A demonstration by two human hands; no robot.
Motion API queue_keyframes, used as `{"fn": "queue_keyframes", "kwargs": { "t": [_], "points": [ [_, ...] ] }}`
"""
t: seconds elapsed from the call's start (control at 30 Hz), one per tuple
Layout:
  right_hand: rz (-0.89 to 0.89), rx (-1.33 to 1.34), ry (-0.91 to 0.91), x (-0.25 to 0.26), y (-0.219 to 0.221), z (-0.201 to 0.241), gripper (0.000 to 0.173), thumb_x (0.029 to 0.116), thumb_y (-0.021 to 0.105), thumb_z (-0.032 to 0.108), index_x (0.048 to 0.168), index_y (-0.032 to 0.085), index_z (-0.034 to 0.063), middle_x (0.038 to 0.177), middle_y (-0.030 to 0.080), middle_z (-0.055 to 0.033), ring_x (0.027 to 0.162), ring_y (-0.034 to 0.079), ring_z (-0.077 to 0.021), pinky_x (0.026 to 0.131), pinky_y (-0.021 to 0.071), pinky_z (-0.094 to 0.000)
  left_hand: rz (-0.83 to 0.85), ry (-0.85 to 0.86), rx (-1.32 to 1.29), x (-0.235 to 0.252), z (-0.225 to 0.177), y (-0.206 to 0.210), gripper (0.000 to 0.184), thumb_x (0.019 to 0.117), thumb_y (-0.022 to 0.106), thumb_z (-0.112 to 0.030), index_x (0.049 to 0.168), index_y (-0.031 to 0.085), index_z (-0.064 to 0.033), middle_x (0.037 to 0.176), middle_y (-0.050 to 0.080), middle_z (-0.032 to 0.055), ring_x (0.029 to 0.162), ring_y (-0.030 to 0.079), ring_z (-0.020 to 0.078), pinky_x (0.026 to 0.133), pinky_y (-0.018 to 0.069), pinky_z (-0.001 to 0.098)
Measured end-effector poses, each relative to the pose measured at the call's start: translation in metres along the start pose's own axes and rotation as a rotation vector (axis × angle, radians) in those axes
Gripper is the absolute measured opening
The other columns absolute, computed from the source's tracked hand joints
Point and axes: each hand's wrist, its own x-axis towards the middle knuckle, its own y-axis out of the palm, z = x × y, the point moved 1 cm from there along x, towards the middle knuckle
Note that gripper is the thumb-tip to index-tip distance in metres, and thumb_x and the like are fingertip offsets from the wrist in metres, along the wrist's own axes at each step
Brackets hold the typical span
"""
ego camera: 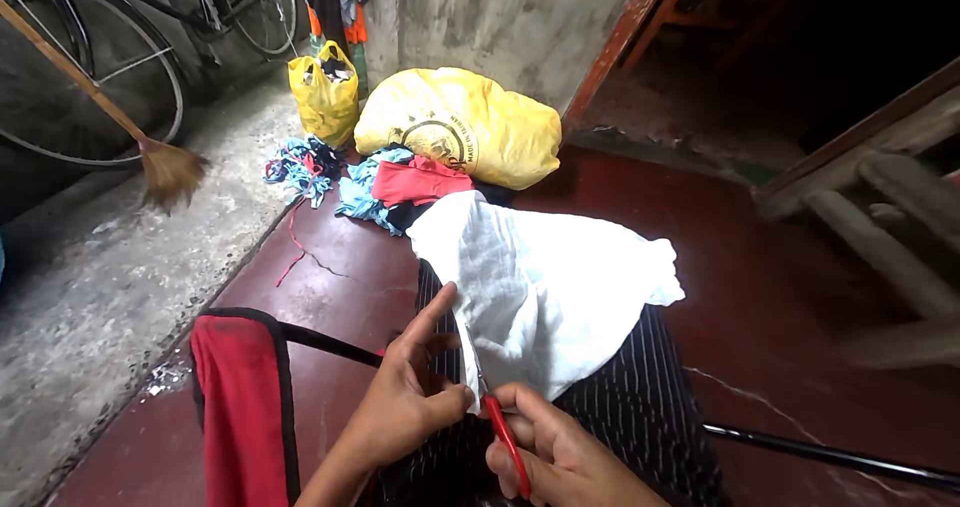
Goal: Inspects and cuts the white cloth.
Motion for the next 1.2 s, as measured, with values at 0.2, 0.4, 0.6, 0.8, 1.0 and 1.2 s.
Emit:
{"fn": "queue_keyframes", "kwargs": {
  "t": [0.2,0.4,0.6,0.8,1.0,1.2],
  "points": [
    [0.031,0.010,-0.004,0.005,-0.004,-0.003,0.046,0.1010,0.064,0.036,0.130,0.046,0.0054,0.090,0.066,-0.0035,0.078,0.066,-0.0125,0.071,0.0574,-0.0320,0.045,-0.001,0.000,-0.001,0.002,0.002,0.105,0.0784,0.070,0.012,0.165,0.020,-0.0213,0.164,0.030,0.0106,0.121,0.062,0.0292,0.079,0.0640,0.0412],
    [-0.032,0.023,0.033,0.004,-0.005,-0.004,0.038,0.1003,0.066,0.028,0.127,0.049,0.0075,0.086,0.067,-0.0018,0.072,0.065,-0.0113,0.064,0.0563,-0.0292,0.059,-0.007,0.010,-0.001,0.004,0.002,0.106,0.0776,0.070,0.011,0.165,0.019,-0.0213,0.165,0.027,0.0104,0.124,0.060,0.0299,0.079,0.0643,0.0423],
    [-0.009,-0.044,0.044,0.005,-0.006,-0.009,0.036,0.0994,0.067,0.026,0.126,0.052,0.0072,0.080,0.066,-0.0013,0.066,0.062,-0.0095,0.059,0.0525,-0.0264,-0.132,0.012,-0.023,0.007,0.019,-0.008,0.075,0.0903,0.070,-0.007,0.158,0.039,-0.0147,0.146,0.053,0.0139,0.116,0.063,0.0269,0.094,0.0577,0.0421],
    [-0.094,-0.289,0.084,0.008,-0.007,-0.016,0.042,0.0976,0.069,0.033,0.130,0.056,0.0086,0.077,0.063,-0.0014,0.064,0.062,-0.0133,0.060,0.0544,-0.0322,-0.290,-0.042,-0.240,0.016,0.022,-0.017,0.057,0.0928,0.062,0.002,0.148,0.053,-0.0095,0.133,0.062,0.0169,0.107,0.068,0.0253,0.094,0.0580,0.0430],
    [-0.136,-0.356,0.083,0.009,-0.006,-0.017,0.044,0.0971,0.069,0.034,0.131,0.055,0.0094,0.077,0.063,-0.0007,0.062,0.059,-0.0118,0.057,0.0515,-0.0297,-0.323,-0.057,-0.187,0.019,0.023,-0.014,0.068,0.0849,0.071,0.006,0.148,0.055,-0.0151,0.127,0.063,0.0139,0.091,0.068,0.0205,0.083,0.0601,0.0369],
    [-0.112,-0.382,0.095,0.010,-0.004,-0.012,0.052,0.0963,0.069,0.041,0.135,0.052,0.0100,0.083,0.063,-0.0010,0.061,0.056,-0.0113,0.055,0.0495,-0.0302,-0.288,-0.030,-0.177,0.015,0.026,-0.014,0.075,0.0826,0.073,0.008,0.151,0.051,-0.0151,0.136,0.060,0.0152,0.099,0.069,0.0229,0.088,0.0597,0.0399]
  ]
}}
